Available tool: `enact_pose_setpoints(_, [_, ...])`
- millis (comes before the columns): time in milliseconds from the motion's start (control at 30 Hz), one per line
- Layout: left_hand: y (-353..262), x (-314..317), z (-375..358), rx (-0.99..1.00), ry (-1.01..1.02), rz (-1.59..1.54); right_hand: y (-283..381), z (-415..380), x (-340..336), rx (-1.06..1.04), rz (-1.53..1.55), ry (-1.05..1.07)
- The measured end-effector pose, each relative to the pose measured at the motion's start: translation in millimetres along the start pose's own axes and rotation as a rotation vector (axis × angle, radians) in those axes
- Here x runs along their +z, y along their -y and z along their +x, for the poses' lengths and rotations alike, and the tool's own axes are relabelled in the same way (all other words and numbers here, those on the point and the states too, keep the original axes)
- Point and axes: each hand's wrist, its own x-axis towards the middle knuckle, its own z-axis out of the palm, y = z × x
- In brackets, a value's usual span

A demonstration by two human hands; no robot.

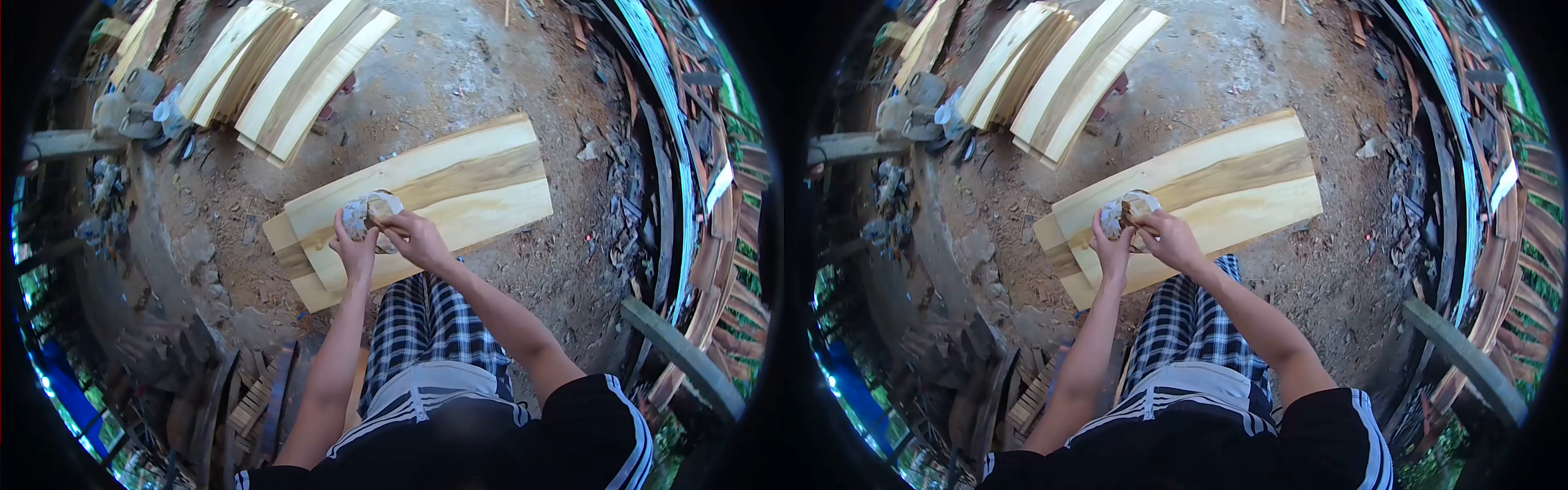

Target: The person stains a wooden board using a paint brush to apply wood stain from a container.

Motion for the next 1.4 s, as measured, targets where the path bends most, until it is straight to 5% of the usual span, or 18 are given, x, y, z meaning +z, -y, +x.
enact_pose_setpoints(100, [13,0,18,-0.017,-0.071,0.006,-1,6,-30,0.063,0.297,-0.242])
enact_pose_setpoints(233, [-5,-16,18,-0.160,-0.057,-0.119,-45,29,-54,0.197,0.213,-0.582])
enact_pose_setpoints(433, [-13,-21,16,-0.193,0.012,-0.241,-120,52,-84,0.301,0.332,-0.474])
enact_pose_setpoints(500, [-18,-18,5,-0.206,0.012,-0.236,-142,51,-117,0.240,0.302,-0.627])
enact_pose_setpoints(667, [-30,8,-15,-0.245,-0.006,-0.331,-161,41,-203,0.113,-0.305,-0.872])
enact_pose_setpoints(767, [-36,23,-25,-0.237,0.004,-0.337,-156,43,-206,0.030,-0.678,-0.894])
enact_pose_setpoints(867, [-41,36,-31,-0.241,0.012,-0.332,-164,49,-166,0.002,-0.634,-0.683])
enact_pose_setpoints(967, [-50,47,-36,-0.235,0.011,-0.343,-137,49,-128,-0.132,-0.283,-0.545])
enact_pose_setpoints(1133, [-59,60,-41,-0.223,0.028,-0.346,-148,57,-155,0.155,0.261,-0.456])
enact_pose_setpoints(1200, [-59,63,-43,-0.226,0.025,-0.359,-185,57,-189,0.147,0.296,-0.605])
enact_pose_setpoints(1267, [-58,64,-45,-0.223,0.026,-0.370,-207,50,-227,0.157,0.205,-0.748])
enact_pose_setpoints(1333, [-55,64,-47,-0.223,0.031,-0.377,-204,41,-253,0.136,-0.203,-0.905])
enact_pose_setpoints(1400, [-51,65,-47,-0.223,0.036,-0.385,-185,32,-254,0.165,-0.321,-0.850])
